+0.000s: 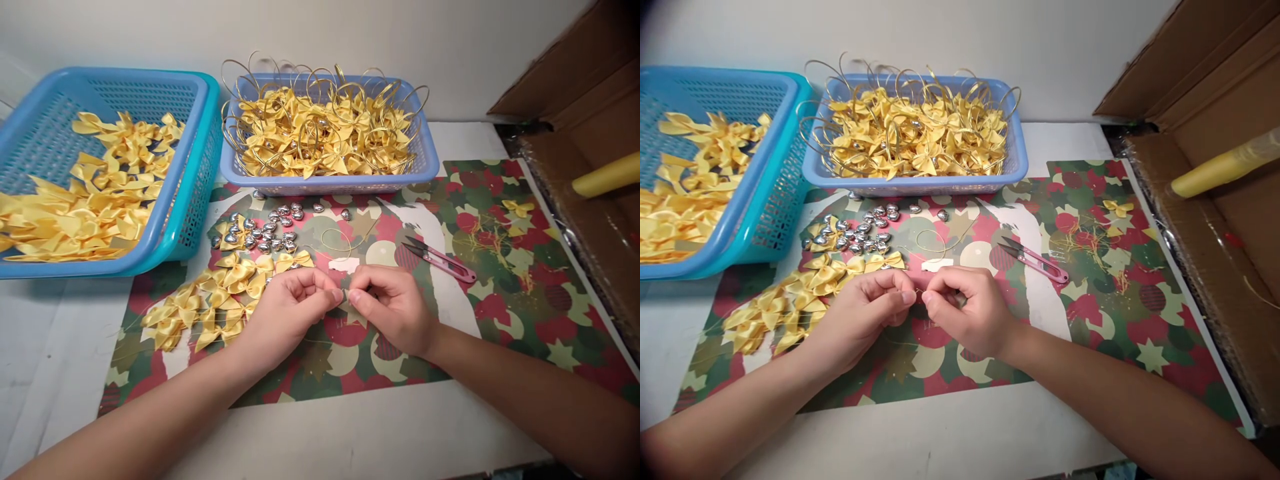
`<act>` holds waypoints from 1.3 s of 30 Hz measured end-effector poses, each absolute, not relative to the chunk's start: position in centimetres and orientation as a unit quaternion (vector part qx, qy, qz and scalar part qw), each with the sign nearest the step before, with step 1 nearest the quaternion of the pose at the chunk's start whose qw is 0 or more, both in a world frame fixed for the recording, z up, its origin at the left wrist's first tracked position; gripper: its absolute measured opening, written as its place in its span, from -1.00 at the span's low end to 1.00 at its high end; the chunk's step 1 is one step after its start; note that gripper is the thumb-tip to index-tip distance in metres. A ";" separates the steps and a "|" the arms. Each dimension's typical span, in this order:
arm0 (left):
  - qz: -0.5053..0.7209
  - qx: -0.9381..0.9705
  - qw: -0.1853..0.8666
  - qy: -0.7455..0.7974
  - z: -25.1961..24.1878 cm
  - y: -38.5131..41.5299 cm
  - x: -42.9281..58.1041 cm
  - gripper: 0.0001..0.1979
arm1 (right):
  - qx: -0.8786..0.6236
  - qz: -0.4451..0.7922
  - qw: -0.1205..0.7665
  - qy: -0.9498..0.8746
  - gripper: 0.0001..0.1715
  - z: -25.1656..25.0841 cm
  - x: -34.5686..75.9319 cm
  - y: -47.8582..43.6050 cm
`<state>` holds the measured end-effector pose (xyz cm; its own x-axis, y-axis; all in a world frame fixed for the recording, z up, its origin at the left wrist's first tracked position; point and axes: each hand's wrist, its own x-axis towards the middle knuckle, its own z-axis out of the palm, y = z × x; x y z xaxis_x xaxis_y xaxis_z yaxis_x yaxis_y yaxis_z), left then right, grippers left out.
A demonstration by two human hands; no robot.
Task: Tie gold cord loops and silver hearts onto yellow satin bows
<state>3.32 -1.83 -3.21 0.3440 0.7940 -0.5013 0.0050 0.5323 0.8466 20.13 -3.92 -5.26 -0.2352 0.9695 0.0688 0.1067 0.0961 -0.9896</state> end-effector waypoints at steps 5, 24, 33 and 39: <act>0.279 0.391 0.716 0.507 -3.4 -1.9 3.3 -0.93 | -0.445 0.504 0.429 -0.603 -0.76 -5.3 20.1 -3.9; 0.287 0.387 0.714 0.507 -3.5 -1.9 3.5 -0.92 | -0.452 0.488 0.429 -0.611 -0.75 -5.3 20.0 -3.9; 0.291 0.392 0.718 0.495 -3.7 -1.9 3.4 -0.86 | -0.452 0.489 0.429 -0.610 -0.75 -5.3 19.9 -3.9; 0.305 0.394 0.725 0.476 -3.8 -2.0 3.1 -0.85 | -0.450 0.488 0.426 -0.614 -0.74 -5.3 20.0 -3.8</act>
